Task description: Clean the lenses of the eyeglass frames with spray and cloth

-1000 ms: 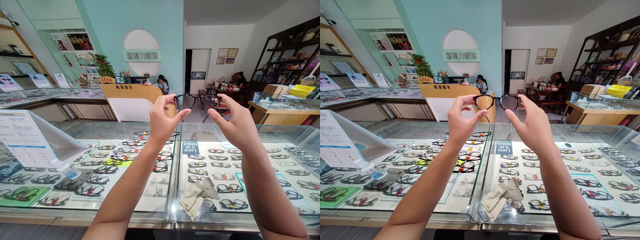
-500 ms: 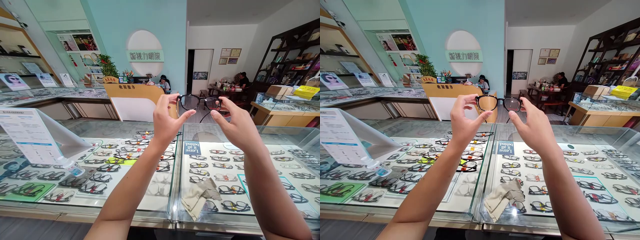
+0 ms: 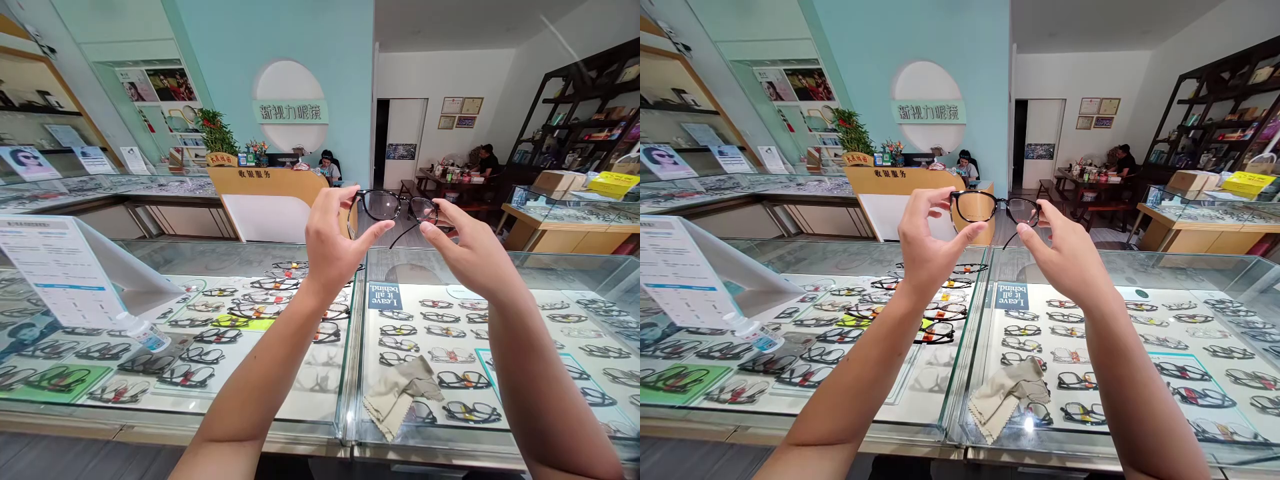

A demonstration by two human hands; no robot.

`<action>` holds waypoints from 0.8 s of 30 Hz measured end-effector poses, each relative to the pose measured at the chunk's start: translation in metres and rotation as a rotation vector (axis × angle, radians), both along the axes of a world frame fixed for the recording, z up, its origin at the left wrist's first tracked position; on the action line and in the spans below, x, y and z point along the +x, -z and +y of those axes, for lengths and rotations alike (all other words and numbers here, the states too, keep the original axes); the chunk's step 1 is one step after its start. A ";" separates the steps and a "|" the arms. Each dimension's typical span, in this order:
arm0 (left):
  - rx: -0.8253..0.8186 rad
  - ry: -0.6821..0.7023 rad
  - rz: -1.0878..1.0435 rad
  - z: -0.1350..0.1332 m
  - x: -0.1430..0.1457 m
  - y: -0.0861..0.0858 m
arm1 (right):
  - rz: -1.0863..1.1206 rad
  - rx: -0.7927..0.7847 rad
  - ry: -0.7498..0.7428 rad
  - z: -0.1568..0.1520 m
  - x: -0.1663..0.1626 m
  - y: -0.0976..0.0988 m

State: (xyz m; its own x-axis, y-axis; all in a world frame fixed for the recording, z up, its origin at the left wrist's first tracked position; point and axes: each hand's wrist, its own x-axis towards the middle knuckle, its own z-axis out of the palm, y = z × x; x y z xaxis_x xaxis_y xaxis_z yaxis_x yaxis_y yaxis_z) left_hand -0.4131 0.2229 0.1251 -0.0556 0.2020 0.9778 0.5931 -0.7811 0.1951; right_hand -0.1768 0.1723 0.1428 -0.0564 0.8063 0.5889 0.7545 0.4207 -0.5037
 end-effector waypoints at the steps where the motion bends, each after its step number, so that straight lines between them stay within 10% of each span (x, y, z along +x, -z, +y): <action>1: 0.006 0.002 -0.001 0.000 0.000 0.000 | 0.007 -0.003 -0.003 0.000 0.000 0.000; 24: -0.232 0.305 -0.144 0.042 -0.011 0.016 | -0.007 0.355 -0.201 0.014 -0.012 0.014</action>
